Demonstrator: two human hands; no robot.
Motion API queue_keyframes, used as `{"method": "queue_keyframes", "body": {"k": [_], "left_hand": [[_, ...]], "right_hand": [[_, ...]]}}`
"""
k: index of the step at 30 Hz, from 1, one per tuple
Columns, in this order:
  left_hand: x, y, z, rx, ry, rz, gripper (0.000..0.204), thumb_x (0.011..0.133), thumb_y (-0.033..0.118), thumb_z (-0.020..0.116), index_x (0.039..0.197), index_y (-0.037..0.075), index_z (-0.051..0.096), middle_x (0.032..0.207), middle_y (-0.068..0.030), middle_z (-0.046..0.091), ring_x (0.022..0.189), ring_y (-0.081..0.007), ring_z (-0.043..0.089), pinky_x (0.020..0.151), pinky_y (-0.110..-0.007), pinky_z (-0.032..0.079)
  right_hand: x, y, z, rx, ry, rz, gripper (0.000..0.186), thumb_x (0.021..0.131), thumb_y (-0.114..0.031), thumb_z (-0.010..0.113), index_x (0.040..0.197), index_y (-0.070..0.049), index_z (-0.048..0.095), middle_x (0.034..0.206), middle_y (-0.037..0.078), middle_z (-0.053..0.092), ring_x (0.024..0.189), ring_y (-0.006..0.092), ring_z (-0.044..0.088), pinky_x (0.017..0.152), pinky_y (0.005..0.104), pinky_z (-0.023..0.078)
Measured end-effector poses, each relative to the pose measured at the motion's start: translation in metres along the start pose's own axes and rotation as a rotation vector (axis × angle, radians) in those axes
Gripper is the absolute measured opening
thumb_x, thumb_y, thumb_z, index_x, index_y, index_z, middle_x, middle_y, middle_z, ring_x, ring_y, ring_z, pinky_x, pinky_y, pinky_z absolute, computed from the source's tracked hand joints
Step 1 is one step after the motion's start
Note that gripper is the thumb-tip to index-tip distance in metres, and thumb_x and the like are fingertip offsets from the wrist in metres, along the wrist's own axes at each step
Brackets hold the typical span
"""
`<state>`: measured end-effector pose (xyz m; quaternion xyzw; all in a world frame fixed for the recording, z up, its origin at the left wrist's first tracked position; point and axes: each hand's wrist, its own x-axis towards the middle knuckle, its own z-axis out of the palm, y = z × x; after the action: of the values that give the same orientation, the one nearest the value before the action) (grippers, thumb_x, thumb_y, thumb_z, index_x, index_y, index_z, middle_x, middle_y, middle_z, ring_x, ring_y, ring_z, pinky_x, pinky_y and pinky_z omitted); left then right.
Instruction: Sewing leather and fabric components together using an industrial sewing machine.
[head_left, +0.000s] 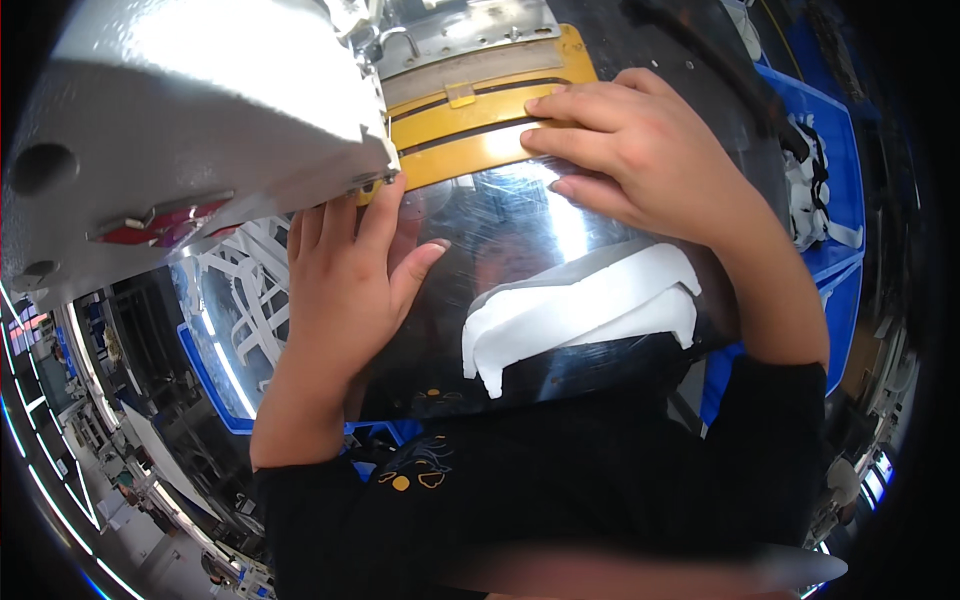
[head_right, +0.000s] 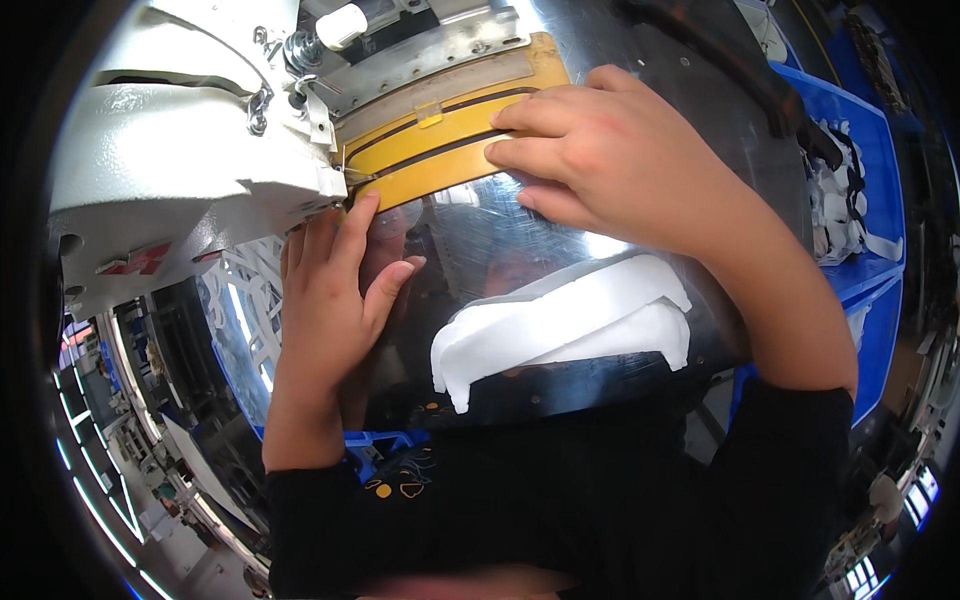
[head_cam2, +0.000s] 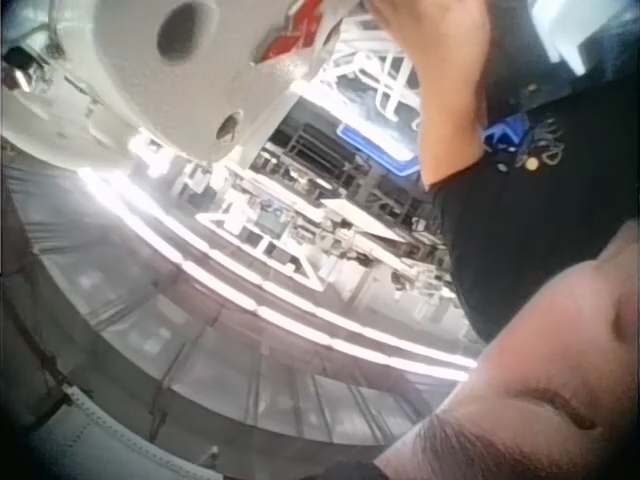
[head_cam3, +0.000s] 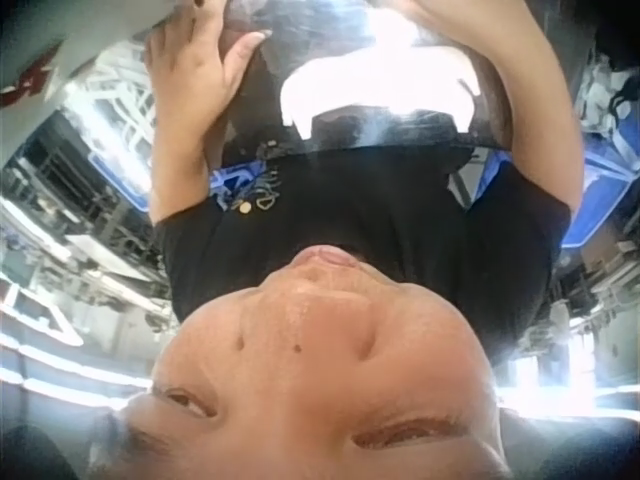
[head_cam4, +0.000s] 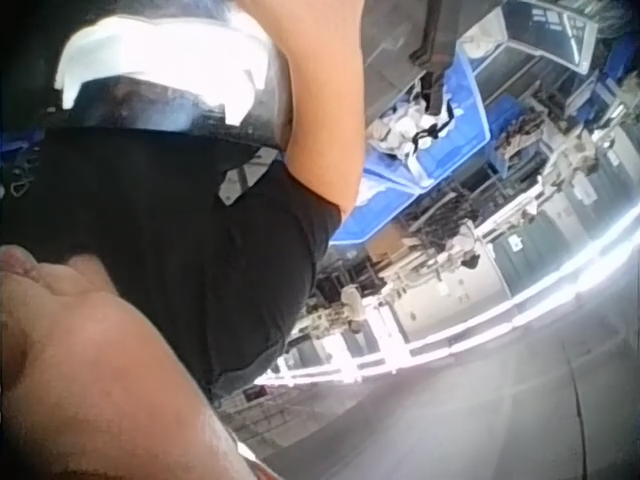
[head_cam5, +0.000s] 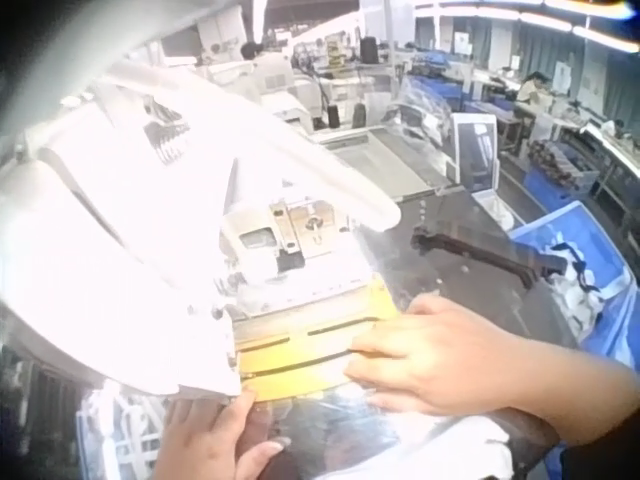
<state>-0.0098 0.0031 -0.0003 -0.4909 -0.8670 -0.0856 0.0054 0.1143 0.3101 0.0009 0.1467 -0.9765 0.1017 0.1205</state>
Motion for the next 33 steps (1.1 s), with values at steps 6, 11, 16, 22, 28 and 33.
{"method": "queue_keyframes", "body": {"k": [6, 11, 16, 22, 28, 33], "left_hand": [[0.003, -0.002, -0.003, -0.044, 0.000, 0.023, 0.070, 0.091, 0.043, 0.085, 0.151, 0.013, 0.063, 0.150, -0.0192, 0.059, 0.138, -0.0444, 0.055, 0.117, -0.058, 0.042], [0.003, -0.007, -0.009, -0.091, -0.059, 0.015, 0.071, 0.089, 0.045, 0.086, 0.152, 0.018, 0.065, 0.149, -0.0185, 0.059, 0.140, -0.0442, 0.054, 0.119, -0.058, 0.040], [0.003, -0.005, -0.011, -0.109, -0.043, 0.031, 0.072, 0.088, 0.046, 0.087, 0.151, 0.019, 0.067, 0.148, -0.0179, 0.059, 0.140, -0.0441, 0.054, 0.120, -0.058, 0.040], [0.004, -0.004, -0.012, -0.108, -0.060, 0.009, 0.073, 0.087, 0.047, 0.087, 0.151, 0.018, 0.067, 0.150, -0.0178, 0.058, 0.140, -0.0441, 0.053, 0.121, -0.058, 0.038], [0.008, -0.002, -0.009, -0.145, -0.052, 0.035, 0.072, 0.087, 0.046, 0.087, 0.150, 0.017, 0.067, 0.149, -0.0160, 0.060, 0.140, -0.0425, 0.053, 0.122, -0.057, 0.038], [0.007, -0.004, -0.010, -0.111, -0.084, 0.034, 0.079, 0.086, 0.041, 0.089, 0.156, 0.018, 0.062, 0.153, -0.0206, 0.057, 0.143, -0.0449, 0.054, 0.122, -0.055, 0.041]], "right_hand": [[-0.003, 0.005, 0.002, 0.010, 0.006, 0.001, 0.032, 0.099, -0.027, 0.077, 0.128, -0.014, 0.076, 0.138, 0.005, 0.074, 0.134, 0.0227, 0.066, 0.110, 0.0439, 0.047], [-0.006, 0.009, 0.010, 0.028, 0.024, -0.018, 0.033, 0.100, -0.030, 0.076, 0.128, -0.012, 0.076, 0.139, 0.007, 0.074, 0.134, 0.0247, 0.067, 0.112, 0.0452, 0.047], [-0.007, 0.019, 0.008, 0.034, 0.068, -0.049, 0.033, 0.101, -0.035, 0.076, 0.123, -0.010, 0.077, 0.134, 0.011, 0.075, 0.128, 0.0277, 0.068, 0.111, 0.0465, 0.048], [-0.009, 0.025, 0.014, 0.022, 0.098, -0.051, 0.036, 0.102, -0.040, 0.075, 0.116, -0.007, 0.078, 0.130, 0.014, 0.076, 0.123, 0.0306, 0.069, 0.110, 0.0459, 0.049], [-0.011, 0.030, 0.015, 0.027, 0.080, -0.052, 0.036, 0.101, -0.040, 0.075, 0.115, -0.007, 0.079, 0.130, 0.014, 0.076, 0.123, 0.0306, 0.069, 0.109, 0.0463, 0.049], [-0.012, 0.030, 0.015, 0.041, 0.072, -0.038, 0.037, 0.102, -0.040, 0.074, 0.116, -0.007, 0.079, 0.130, 0.014, 0.076, 0.124, 0.0309, 0.069, 0.110, 0.0464, 0.049]]}}
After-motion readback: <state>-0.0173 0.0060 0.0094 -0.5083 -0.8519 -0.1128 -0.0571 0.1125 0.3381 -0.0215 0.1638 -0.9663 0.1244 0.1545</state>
